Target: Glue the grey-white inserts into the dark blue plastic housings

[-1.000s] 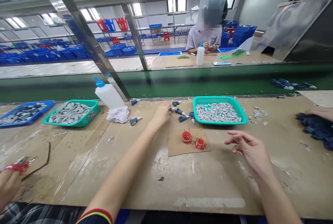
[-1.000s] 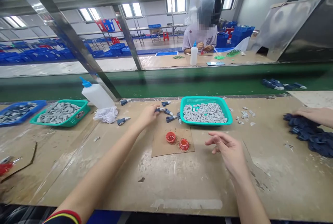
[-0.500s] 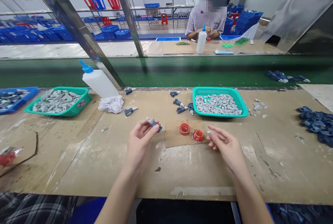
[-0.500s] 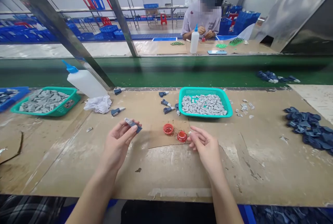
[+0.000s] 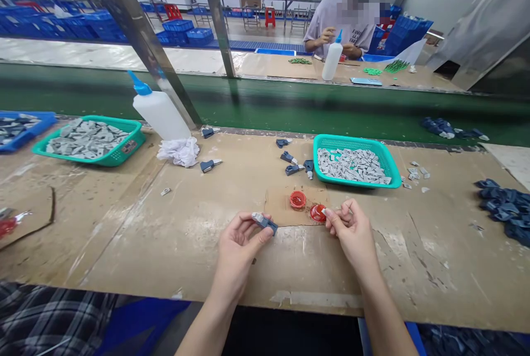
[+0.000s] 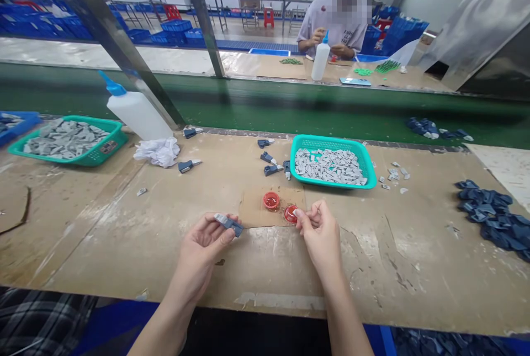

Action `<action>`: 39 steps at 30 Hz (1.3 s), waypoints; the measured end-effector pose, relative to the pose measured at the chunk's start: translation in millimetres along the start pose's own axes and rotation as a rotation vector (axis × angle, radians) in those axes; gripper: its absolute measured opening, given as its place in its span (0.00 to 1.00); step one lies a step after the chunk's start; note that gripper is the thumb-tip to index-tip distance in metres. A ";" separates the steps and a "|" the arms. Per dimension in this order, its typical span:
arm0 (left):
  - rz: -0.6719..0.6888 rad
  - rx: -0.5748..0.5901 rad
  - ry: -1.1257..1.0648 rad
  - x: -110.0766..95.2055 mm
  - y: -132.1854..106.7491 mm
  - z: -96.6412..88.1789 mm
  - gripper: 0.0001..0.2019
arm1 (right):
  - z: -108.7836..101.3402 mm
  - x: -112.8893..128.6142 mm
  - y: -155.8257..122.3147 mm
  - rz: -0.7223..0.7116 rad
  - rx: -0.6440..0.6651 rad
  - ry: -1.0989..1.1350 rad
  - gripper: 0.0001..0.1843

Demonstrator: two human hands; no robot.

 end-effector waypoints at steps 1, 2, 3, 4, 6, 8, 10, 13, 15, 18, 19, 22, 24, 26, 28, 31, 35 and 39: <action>-0.001 0.000 -0.001 0.4 -0.9 1.0 0.13 | 0.1 -0.4 -0.4 -0.006 -0.007 -0.016 0.22; -0.004 0.002 -0.002 0.4 -1.9 2.2 0.13 | 0.1 -0.5 -0.7 -0.012 -0.015 -0.029 0.22; -0.008 0.005 -0.002 0.1 -2.8 3.6 0.14 | -0.1 -0.1 -1.0 -0.020 -0.022 -0.038 0.22; -0.015 0.008 -0.002 -0.4 -3.7 5.1 0.14 | -0.3 0.7 -1.2 -0.025 -0.023 -0.039 0.22; -0.032 0.016 -0.007 -1.3 -5.0 8.3 0.14 | -0.9 3.9 -1.7 -0.024 -0.006 -0.010 0.23; -0.045 0.015 -0.005 -0.7 -5.6 11.7 0.14 | -2.2 9.2 -3.1 -0.011 0.023 0.047 0.24; -0.047 -0.001 0.004 1.7 -5.9 15.8 0.15 | -4.5 16.6 -6.5 0.006 0.043 0.109 0.25; -0.038 -0.023 -0.016 7.6 -6.4 24.8 0.16 | -7.2 30.9 -16.9 0.016 0.076 0.161 0.24; -0.036 -0.012 -0.051 10.8 -7.3 32.4 0.17 | -6.2 41.4 -26.4 -0.004 0.118 0.161 0.23; -0.042 0.015 -0.079 12.0 -9.1 42.4 0.16 | -0.6 53.8 -40.1 -0.033 0.182 0.157 0.21; -0.043 0.022 -0.082 11.5 -9.7 44.7 0.16 | 2.1 56.2 -43.7 -0.034 0.208 0.161 0.20; -0.046 0.041 -0.091 8.9 -11.9 48.8 0.15 | 9.5 58.8 -50.3 -0.022 0.268 0.184 0.20; -0.055 0.049 -0.092 7.7 -13.6 50.3 0.16 | 12.5 58.2 -51.9 -0.007 0.289 0.195 0.20; -0.062 0.047 -0.087 6.9 -15.6 51.2 0.16 | 13.8 56.9 -52.1 0.013 0.306 0.197 0.20; -0.065 0.033 -0.082 6.0 -17.5 52.0 0.16 | 14.2 55.2 -51.7 0.032 0.335 0.190 0.21; -0.075 0.005 -0.058 4.2 -19.8 53.0 0.15 | 14.1 50.2 -50.9 0.063 0.379 0.170 0.22; -0.035 -0.008 0.057 -0.8 -24.3 55.4 0.11 | 17.5 38.4 -54.4 0.137 0.464 0.206 0.22; 0.010 -0.048 0.155 -4.6 -29.6 56.4 0.10 | 22.9 29.4 -58.8 0.138 0.507 0.256 0.23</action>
Point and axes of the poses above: each hand's wrist, its own y-axis towards the middle knuckle, its own z-axis out of the palm, x = y × z, the point moved 3 cm from there along y, towards the middle knuckle, and after that the axes turned 9 degrees about -y, right-handed, at the moved point
